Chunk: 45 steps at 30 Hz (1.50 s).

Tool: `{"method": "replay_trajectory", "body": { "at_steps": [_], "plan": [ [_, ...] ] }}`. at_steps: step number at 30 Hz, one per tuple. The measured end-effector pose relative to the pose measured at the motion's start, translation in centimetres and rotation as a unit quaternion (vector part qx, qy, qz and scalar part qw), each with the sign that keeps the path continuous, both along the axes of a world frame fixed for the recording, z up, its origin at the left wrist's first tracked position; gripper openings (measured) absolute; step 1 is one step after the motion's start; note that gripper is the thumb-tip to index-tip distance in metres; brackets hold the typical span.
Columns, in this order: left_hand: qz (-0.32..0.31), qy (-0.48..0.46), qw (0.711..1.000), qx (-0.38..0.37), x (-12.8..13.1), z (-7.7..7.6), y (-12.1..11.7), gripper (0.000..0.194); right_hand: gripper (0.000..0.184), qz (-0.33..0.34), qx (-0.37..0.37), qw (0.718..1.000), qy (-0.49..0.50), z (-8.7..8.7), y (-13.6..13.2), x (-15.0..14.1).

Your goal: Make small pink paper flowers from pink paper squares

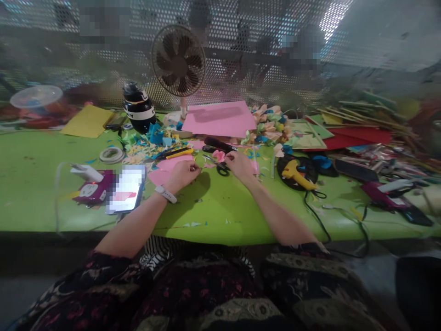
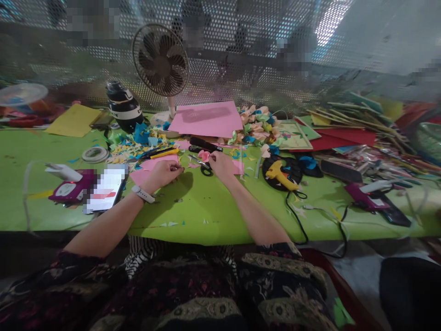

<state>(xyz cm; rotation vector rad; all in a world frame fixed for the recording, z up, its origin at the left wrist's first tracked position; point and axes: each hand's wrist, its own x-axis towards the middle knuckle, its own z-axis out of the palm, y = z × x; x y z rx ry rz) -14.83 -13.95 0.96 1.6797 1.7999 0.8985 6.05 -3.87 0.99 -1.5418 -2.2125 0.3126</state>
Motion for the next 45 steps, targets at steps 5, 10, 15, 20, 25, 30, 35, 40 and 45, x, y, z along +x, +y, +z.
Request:
{"method": "replay_trajectory", "body": {
  "at_steps": [5, 10, 15, 20, 25, 30, 35, 40, 45],
  "plan": [
    [0.045, -0.098, 0.989, 0.099, 0.0, 0.2, 0.2, 0.023, 0.022, 0.006, 0.026, 0.998, 0.05, 0.2, 0.6, 0.9],
    [0.076, -0.195, 0.958, 0.194, 0.6, 0.9, -0.2, 0.037, 0.023, -0.006, 0.093, 0.983, 0.156, -0.2, 2.2, 2.3],
    [-0.043, -0.115, 0.967, 0.223, 1.4, 0.4, -0.7, 0.043, 0.022, 0.021, 0.106, 0.979, 0.175, -0.7, 2.3, 2.3],
    [-0.133, -0.032, 0.963, 0.233, 2.2, -0.1, -1.2, 0.041, 0.024, 0.048, 0.101, 0.972, 0.206, -0.1, 1.8, 2.3],
    [-0.24, 0.059, 0.95, 0.191, 2.7, -0.3, -1.4, 0.038, 0.025, 0.063, 0.095, 0.973, 0.203, 0.2, 1.4, 2.2],
    [-0.232, 0.047, 0.956, 0.172, 2.8, -0.3, -1.4, 0.039, 0.027, 0.076, 0.093, 0.973, 0.196, 0.1, 1.0, 2.0],
    [-0.207, -0.002, 0.969, 0.137, 3.2, 0.1, -1.6, 0.032, 0.027, 0.062, 0.075, 0.973, 0.209, 0.6, 0.8, 2.0],
    [-0.199, -0.054, 0.971, 0.122, 3.6, 0.6, -2.0, 0.028, 0.026, 0.066, 0.072, 0.975, 0.201, 0.6, 0.7, 2.0],
    [-0.246, 0.006, 0.95, 0.195, 4.1, 1.5, -2.9, 0.038, 0.027, 0.157, 0.089, 0.972, 0.148, -0.1, -1.1, 0.8]
  ]
}}
